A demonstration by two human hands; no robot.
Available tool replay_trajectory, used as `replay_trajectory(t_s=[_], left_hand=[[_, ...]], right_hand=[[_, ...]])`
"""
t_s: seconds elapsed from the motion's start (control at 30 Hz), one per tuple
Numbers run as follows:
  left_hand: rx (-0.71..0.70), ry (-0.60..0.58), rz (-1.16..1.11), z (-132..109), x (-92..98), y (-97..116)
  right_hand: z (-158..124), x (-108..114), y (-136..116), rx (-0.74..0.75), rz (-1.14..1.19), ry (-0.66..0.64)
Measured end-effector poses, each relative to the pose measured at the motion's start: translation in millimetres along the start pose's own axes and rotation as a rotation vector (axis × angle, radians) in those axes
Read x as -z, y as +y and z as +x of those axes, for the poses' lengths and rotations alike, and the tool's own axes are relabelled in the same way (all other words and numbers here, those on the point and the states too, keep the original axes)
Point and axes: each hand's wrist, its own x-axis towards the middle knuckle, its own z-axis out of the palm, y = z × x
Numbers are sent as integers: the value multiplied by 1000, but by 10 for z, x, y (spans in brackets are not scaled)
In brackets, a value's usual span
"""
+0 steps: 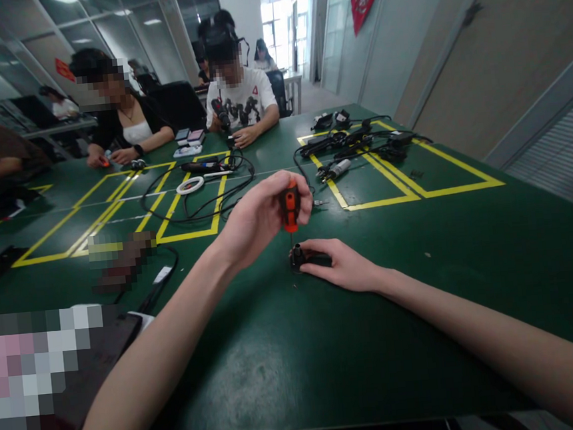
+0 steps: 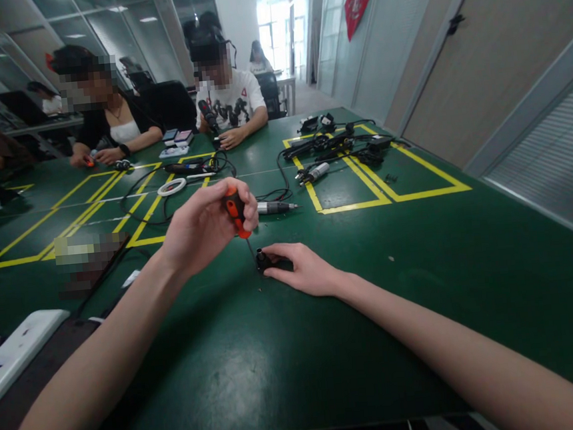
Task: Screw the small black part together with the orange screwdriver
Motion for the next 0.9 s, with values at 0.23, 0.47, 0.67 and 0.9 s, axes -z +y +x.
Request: replay_trajectory(t_s=[0.23, 0.47, 0.67, 0.9], left_hand=[[-42, 2, -4, -1, -2, -30], [-4, -50, -31, 7, 9, -9], [-28, 2, -20, -2, -27, -21], [6, -2, 8, 10, 9, -2]], right_hand=[[-8, 14, 11, -21, -13, -6], [-6, 33, -24, -37, -20, -13], [-3, 17, -1, -41, -13, -9], [-10, 32, -6, -39, -28, -9]])
